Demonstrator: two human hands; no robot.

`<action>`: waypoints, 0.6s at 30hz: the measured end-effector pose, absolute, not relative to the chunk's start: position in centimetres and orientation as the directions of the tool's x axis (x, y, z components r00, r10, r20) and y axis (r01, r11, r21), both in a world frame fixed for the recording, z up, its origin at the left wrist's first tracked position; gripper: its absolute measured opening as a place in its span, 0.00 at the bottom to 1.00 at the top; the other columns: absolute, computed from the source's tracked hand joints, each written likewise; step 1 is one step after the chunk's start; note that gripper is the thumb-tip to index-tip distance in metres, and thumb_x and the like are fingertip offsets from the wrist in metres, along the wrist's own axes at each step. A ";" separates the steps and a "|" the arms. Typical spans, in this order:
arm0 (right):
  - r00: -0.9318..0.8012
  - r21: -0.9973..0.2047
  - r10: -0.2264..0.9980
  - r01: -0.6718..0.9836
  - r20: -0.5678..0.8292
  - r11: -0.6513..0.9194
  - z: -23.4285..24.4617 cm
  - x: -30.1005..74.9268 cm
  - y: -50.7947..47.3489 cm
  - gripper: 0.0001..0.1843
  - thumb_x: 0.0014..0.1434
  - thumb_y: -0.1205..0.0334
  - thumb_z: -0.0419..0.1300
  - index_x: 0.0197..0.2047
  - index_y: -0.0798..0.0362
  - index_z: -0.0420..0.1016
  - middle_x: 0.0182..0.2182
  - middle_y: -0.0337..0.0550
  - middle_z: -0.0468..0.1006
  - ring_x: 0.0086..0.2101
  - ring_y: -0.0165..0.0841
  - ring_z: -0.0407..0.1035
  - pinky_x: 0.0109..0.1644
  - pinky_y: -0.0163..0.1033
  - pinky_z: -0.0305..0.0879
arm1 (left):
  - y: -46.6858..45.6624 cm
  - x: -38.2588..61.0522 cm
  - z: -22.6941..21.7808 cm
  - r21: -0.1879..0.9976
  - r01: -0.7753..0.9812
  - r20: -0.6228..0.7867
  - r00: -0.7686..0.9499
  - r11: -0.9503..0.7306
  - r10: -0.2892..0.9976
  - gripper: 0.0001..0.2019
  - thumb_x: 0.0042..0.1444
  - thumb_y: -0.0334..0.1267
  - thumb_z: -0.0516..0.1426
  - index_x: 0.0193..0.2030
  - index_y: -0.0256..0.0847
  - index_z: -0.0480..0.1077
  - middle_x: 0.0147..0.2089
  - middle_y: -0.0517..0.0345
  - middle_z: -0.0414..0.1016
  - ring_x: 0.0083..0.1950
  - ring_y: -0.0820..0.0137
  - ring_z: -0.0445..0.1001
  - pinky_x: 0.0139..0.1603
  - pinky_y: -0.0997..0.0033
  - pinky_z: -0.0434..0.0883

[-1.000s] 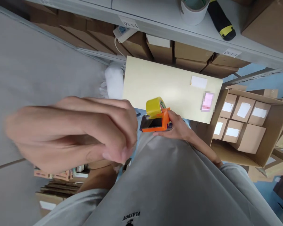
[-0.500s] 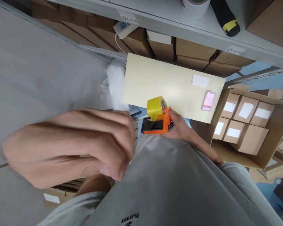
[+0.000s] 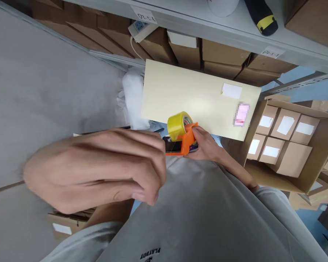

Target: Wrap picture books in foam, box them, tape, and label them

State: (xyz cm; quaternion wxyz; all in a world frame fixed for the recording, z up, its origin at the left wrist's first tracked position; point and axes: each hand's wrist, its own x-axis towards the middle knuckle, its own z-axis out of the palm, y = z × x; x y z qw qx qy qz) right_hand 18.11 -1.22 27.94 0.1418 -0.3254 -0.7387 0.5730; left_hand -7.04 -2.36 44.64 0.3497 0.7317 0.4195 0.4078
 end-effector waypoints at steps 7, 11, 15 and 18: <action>-0.724 -0.946 0.665 0.315 -0.182 0.084 27.7 18.8 -1.6 0.36 0.53 0.36 0.82 0.54 0.47 0.77 0.55 0.54 0.82 0.54 0.54 0.79 0.57 0.60 0.83 | 1.5 -8.9 46.7 0.996 0.039 0.014 0.831 -0.084 0.555 0.12 0.68 0.24 0.66 0.45 0.49 0.83 0.36 0.63 0.85 0.34 0.72 0.85 0.41 0.69 0.84; -0.745 -0.942 0.641 0.320 -0.184 0.102 27.7 18.7 -1.7 0.36 0.52 0.35 0.82 0.54 0.46 0.77 0.54 0.53 0.83 0.54 0.54 0.79 0.57 0.61 0.83 | 2.6 -8.4 46.5 0.999 -0.038 0.048 0.935 -0.033 0.351 0.19 0.66 0.20 0.62 0.51 0.52 0.82 0.39 0.60 0.87 0.35 0.67 0.86 0.39 0.64 0.85; -0.763 -0.934 0.627 0.320 -0.155 0.159 27.6 18.4 -1.6 0.39 0.53 0.33 0.81 0.56 0.47 0.76 0.56 0.55 0.83 0.56 0.56 0.79 0.62 0.62 0.80 | 3.1 -7.3 46.9 0.998 0.045 -0.025 0.926 -0.043 0.377 0.19 0.68 0.18 0.60 0.44 0.51 0.81 0.34 0.62 0.85 0.30 0.70 0.82 0.36 0.69 0.83; -0.773 -0.928 0.621 0.315 -0.130 0.198 27.5 18.1 -1.6 0.40 0.55 0.31 0.80 0.58 0.48 0.76 0.56 0.57 0.83 0.58 0.57 0.78 0.65 0.64 0.79 | 1.5 -7.0 46.7 0.986 0.088 0.001 0.843 -0.139 0.539 0.10 0.75 0.29 0.62 0.46 0.50 0.81 0.36 0.57 0.85 0.33 0.67 0.84 0.39 0.65 0.86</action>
